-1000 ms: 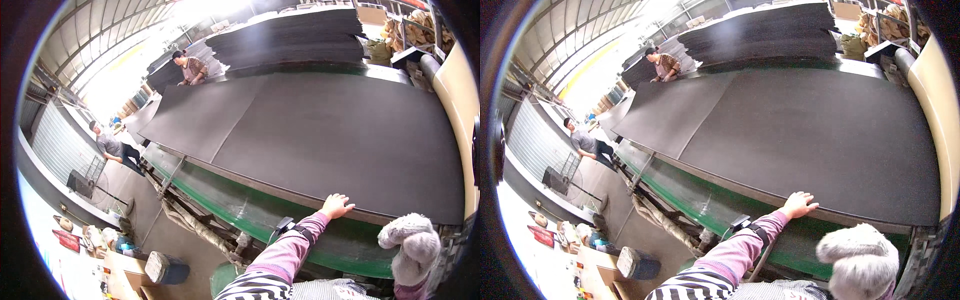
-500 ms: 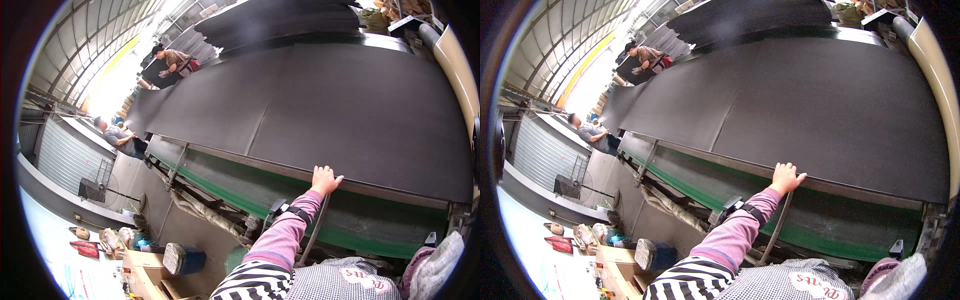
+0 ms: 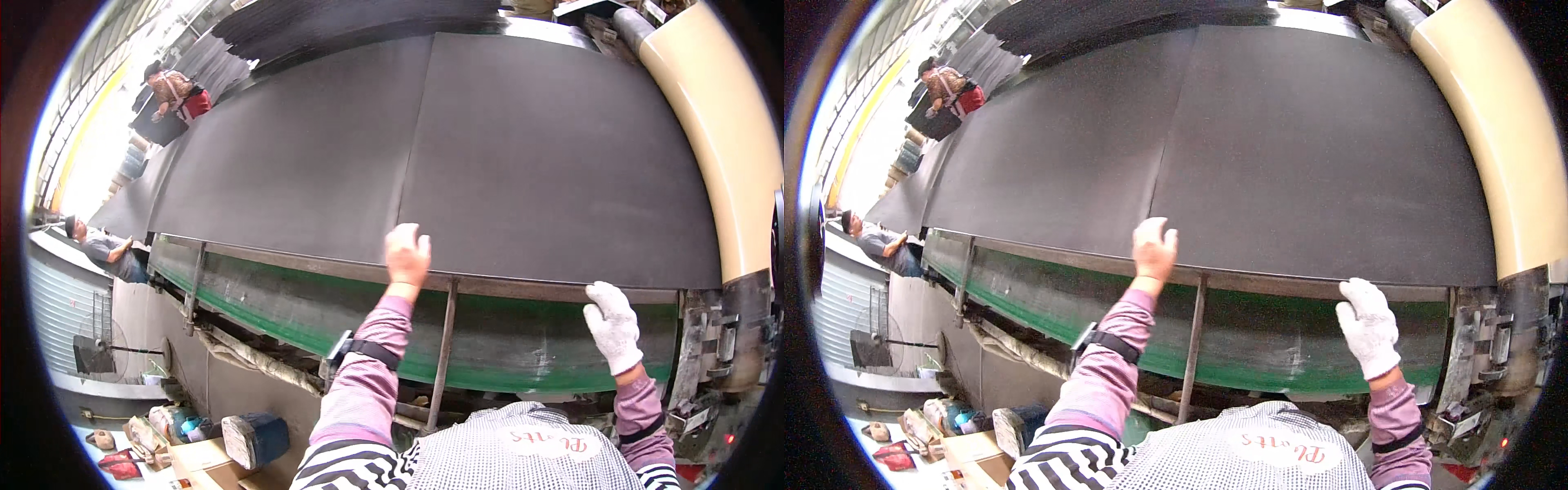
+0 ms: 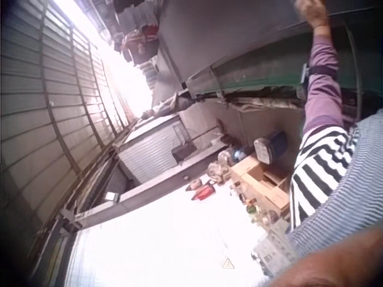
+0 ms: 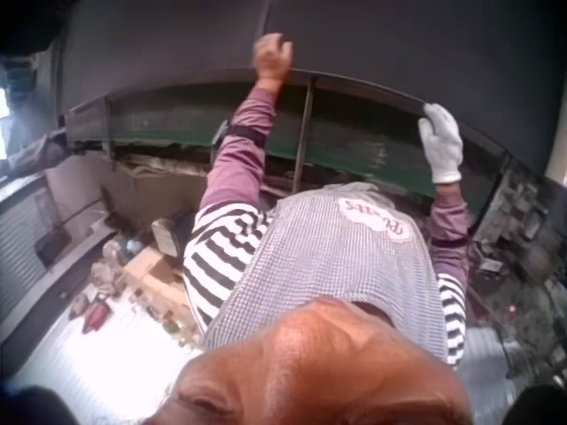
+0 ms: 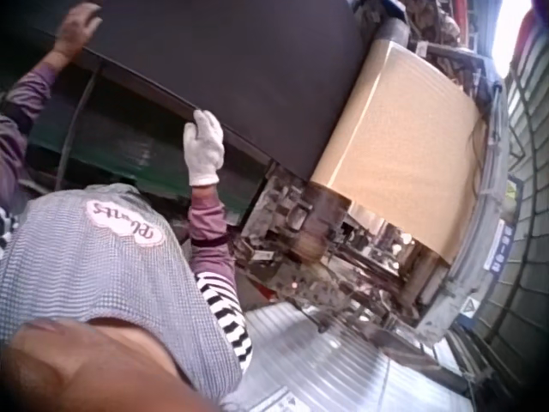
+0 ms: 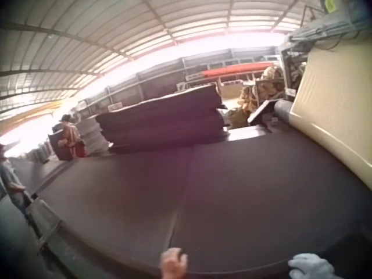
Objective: The person is aligning and managing large black sheets on a conveyor belt system in a factory.
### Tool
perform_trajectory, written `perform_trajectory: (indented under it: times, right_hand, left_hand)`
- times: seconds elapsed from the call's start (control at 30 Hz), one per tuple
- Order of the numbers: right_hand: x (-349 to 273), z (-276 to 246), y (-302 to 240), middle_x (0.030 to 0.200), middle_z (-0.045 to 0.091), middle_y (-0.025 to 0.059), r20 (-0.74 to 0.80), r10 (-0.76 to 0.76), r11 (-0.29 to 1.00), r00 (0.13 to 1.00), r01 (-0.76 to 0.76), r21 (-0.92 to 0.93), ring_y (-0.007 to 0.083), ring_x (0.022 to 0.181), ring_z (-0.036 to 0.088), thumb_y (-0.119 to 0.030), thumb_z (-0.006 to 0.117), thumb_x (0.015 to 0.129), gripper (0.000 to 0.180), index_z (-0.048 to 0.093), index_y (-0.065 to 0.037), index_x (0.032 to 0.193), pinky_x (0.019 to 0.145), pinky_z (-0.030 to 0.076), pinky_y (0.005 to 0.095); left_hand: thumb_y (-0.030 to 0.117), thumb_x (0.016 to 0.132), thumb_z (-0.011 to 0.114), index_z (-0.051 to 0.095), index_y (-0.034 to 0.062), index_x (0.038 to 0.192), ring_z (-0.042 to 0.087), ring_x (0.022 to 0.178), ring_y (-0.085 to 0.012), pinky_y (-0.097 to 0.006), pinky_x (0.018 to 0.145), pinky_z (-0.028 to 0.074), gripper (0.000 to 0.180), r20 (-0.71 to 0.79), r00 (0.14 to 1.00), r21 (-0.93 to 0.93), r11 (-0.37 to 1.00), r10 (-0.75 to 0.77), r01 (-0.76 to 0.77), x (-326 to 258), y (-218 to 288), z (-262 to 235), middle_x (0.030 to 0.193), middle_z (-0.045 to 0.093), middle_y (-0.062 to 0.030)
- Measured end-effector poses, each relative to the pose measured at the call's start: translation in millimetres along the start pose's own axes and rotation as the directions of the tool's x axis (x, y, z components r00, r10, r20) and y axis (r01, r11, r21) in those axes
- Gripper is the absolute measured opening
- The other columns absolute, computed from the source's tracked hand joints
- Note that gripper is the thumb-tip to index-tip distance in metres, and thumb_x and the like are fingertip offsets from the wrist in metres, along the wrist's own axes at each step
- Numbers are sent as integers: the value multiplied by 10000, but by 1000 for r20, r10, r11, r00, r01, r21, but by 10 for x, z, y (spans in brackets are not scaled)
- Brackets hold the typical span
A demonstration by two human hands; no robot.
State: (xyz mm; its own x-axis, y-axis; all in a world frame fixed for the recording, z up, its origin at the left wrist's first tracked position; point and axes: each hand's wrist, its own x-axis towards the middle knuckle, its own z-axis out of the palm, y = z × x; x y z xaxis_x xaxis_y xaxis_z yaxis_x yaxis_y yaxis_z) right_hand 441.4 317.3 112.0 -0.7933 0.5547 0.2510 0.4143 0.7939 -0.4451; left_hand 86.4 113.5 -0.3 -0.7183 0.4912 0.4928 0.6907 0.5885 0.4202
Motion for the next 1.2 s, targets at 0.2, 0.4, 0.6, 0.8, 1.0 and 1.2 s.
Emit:
perform_trajectory:
  times: [0.2, 0.4, 0.6, 0.8, 1.0, 1.2]
  right_hand:
    - [826, 1031, -438, 1247, 587, 119, 154, -150, 987, 977, 139, 81, 288, 1157, 560, -271, 622, 839, 396, 596, -131, 1209, 965, 472, 390]
    - [1327, 1529, -837, 1122, 543, 155, 230, -69, 994, 971, 87, -68, 303, 1054, 549, -285, 689, 773, 424, 577, -72, 1122, 889, 490, 412]
    - [1036, 1369, -29, 1297, 538, 163, 204, 61, 976, 977, -15, -216, 336, 1221, 496, -294, 687, 744, 503, 583, -91, 1192, 1031, 404, 435]
    - [932, 947, 827, 1446, 412, 167, 365, 215, 932, 906, -79, -352, 324, 1351, 375, -168, 662, 766, 637, 460, -61, 1360, 1111, 335, 397]
    - [939, 507, 1184, 1462, 385, 148, 317, 620, 709, 718, -339, -618, 308, 1295, 442, -183, 654, 795, 667, 410, -80, 1408, 1039, 420, 394]
    - [888, -122, 1282, 1549, 212, 189, 322, 772, 626, 547, -570, -533, 335, 1419, 244, -369, 701, 693, 965, 261, -29, 1482, 1139, 290, 408]
  left_hand:
    - [332, 645, 758, 501, -15, 1241, 439, 1202, -349, -437, 1018, 397, 736, 251, 880, 330, 890, -404, 314, 183, -741, -158, 1251, 498, -178]
    - [377, 643, 778, 548, 32, 1185, 485, 1143, -311, -426, 957, 435, 683, 370, 873, 304, 929, -318, 209, 1, -122, 126, 1204, 518, -123]
    - [267, 751, 725, 618, 26, 963, 558, 982, -316, -446, 859, 464, 338, 119, 970, 258, 950, -214, 178, 182, -924, -127, 1005, 589, -142]
    - [392, 769, 671, 632, 27, 932, 590, 1010, -352, -453, 882, 491, 401, 206, 865, 476, 819, -457, 319, 229, -1706, -694, 1004, 613, -194]
    - [414, 798, 645, 657, 38, 937, 586, 995, -338, -448, 877, 491, 401, 389, 881, 320, 936, -269, 145, -66, -978, -400, 1002, 616, -174]
    - [400, 837, 648, 730, 83, 940, 631, 963, -309, -406, 865, 498, 343, 350, 936, 199, 980, -47, -26, -33, -709, -537, 977, 685, -139]
